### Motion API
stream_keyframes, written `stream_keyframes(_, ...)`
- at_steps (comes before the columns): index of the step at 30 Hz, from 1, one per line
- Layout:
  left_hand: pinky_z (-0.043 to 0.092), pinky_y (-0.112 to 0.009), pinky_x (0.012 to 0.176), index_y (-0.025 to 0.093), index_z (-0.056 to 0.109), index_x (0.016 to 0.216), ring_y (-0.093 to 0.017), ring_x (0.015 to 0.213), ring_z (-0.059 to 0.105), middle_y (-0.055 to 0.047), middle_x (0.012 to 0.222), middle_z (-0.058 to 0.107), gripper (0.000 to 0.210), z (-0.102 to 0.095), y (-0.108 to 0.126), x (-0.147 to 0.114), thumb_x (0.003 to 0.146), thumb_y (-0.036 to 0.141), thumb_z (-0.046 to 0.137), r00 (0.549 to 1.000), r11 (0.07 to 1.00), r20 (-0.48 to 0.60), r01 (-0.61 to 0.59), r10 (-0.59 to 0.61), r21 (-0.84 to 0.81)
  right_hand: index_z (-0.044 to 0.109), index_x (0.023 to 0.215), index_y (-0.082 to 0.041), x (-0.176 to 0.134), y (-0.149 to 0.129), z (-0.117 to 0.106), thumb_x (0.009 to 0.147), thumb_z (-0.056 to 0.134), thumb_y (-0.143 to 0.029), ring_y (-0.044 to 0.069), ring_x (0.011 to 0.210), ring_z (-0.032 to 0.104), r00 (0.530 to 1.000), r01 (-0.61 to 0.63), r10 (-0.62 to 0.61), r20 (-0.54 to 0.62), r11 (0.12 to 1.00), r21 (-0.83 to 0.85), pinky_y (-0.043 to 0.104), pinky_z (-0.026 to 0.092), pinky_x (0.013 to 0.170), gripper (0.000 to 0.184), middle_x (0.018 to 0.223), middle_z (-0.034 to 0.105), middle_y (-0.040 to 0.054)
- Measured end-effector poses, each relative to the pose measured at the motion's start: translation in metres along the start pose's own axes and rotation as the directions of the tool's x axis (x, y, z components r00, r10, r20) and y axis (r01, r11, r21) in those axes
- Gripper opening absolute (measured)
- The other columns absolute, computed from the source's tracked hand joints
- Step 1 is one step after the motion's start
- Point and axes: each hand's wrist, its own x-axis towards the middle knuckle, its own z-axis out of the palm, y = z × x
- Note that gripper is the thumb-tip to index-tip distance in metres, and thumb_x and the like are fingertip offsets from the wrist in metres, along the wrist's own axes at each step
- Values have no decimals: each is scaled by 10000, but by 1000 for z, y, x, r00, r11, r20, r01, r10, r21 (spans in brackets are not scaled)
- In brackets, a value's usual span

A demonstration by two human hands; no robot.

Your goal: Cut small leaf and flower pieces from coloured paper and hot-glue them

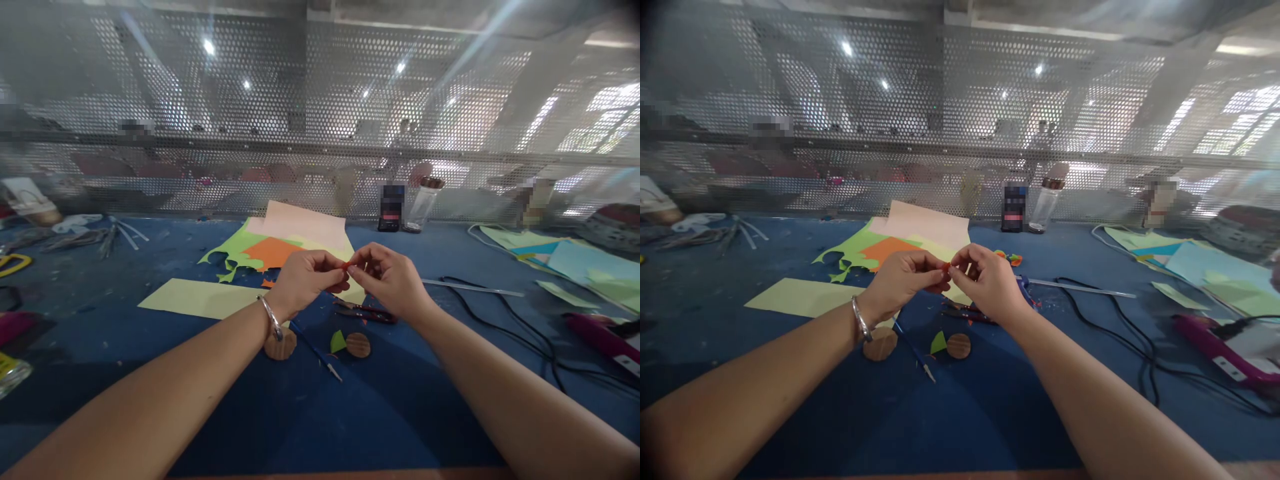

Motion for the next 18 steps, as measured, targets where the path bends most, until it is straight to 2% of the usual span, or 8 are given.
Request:
stream_keyframes(7, 557, -248, 679, 119, 716, 761, -122, 647, 706, -27, 663, 723, 83, -2, 6, 0, 740, 146, 792, 995, 993, 24, 99, -98, -64, 652, 908, -183, 1, 0, -1, 856, 674, -298, 96, 517, 512, 999, -5, 4, 37, 1000, 26, 252, 403, 495, 128, 713, 610, -19)
stream_keyframes(18, 562, -252, 666, 138, 717, 761, -129, 642, 709, -27, 661, 733, 85, -5, 5, 0, 755, 188, 785, 996, 998, 51, 69, -69, -9, 638, 891, -193, 1, -2, -3, 873, 677, -320, 98, 514, 530, 996, -13, 9, 87, 999, 42, 253, 407, 497, 134, 719, 617, -19)
